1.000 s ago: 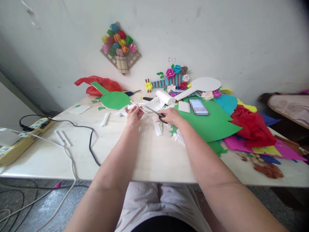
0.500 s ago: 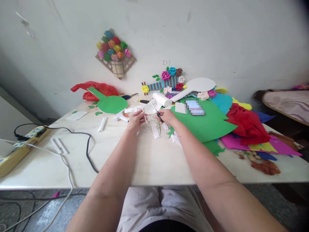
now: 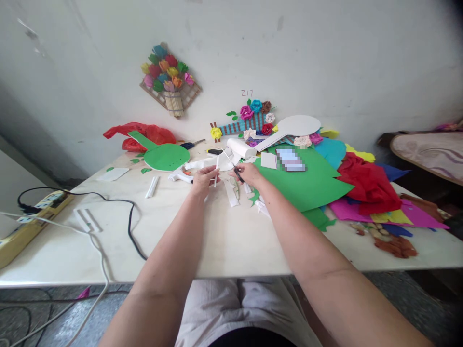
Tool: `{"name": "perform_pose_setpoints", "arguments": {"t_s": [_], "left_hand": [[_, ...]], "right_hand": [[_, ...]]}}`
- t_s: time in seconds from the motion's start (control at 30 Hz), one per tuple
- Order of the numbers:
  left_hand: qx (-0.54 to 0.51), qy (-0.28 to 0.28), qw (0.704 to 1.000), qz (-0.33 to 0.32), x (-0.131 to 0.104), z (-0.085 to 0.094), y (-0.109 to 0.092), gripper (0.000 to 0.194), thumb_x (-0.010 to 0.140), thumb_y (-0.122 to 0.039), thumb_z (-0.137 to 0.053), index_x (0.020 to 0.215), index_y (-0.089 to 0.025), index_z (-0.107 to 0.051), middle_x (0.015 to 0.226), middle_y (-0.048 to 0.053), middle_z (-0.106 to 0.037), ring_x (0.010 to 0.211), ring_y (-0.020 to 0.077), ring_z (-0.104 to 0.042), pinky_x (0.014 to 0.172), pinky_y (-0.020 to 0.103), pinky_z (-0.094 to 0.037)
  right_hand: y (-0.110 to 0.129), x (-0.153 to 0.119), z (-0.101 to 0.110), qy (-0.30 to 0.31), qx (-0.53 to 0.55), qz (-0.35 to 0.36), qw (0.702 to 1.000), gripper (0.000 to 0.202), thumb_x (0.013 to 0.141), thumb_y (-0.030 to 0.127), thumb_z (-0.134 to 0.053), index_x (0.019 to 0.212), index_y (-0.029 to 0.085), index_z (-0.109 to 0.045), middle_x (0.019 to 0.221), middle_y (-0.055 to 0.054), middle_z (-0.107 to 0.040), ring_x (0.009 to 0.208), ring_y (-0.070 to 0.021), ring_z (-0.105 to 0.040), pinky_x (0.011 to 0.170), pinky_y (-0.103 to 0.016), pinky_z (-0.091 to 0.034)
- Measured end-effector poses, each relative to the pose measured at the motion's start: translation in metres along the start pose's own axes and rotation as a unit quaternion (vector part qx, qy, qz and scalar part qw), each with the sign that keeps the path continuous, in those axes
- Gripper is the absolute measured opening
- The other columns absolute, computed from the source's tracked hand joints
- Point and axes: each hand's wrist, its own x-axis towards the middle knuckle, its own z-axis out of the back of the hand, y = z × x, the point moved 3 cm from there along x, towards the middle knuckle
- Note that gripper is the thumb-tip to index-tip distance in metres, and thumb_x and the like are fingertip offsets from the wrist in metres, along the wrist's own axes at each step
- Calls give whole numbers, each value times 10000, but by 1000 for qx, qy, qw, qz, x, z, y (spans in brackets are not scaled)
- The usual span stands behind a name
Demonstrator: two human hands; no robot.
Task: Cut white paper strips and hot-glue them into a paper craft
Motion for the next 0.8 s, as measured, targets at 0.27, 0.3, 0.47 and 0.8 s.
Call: {"name": "perform_pose_setpoints", "arguments": {"t_s": [0.27, 0.3, 0.47, 0.8], "left_hand": [[40, -24, 999, -12, 0, 1, -2, 259, 528, -226, -756, 734, -132, -629, 546, -4, -568, 421, 78, -483, 407, 204, -391], [45, -24, 999, -15, 1, 1, -2, 247, 539, -226, -745, 734, -130, -627, 540, -4, -562, 415, 78, -477, 391, 201, -374], [63, -32, 997, -32, 3, 2, -1, 210, 564, -214, -709, 733, -131, -619, 531, -15, -541, 404, 61, -443, 348, 175, -304], [106, -16, 993, -55, 6, 1, 2, 260, 538, -225, -717, 768, -149, -622, 592, 6, -598, 434, 65, -456, 372, 183, -271]], "right_hand": [[0, -2, -1, -31, -154, 18, 987, 417, 698, 538, -575, 1014, 276, -645, 904, -43, -695, 856, -224, -626, 669, -276, -427], [0, -3, -2, -33, -167, 22, 985, 429, 703, 544, -568, 1035, 281, -637, 905, -47, -694, 854, -228, -627, 671, -282, -427], [1, -4, -3, -42, -204, 50, 977, 445, 721, 558, -542, 1061, 282, -625, 876, -62, -695, 825, -239, -632, 672, -297, -425], [-6, 4, -4, -97, -49, -18, 994, 339, 695, 497, -606, 911, 240, -657, 804, -37, -686, 781, -199, -627, 651, -268, -447]]}}
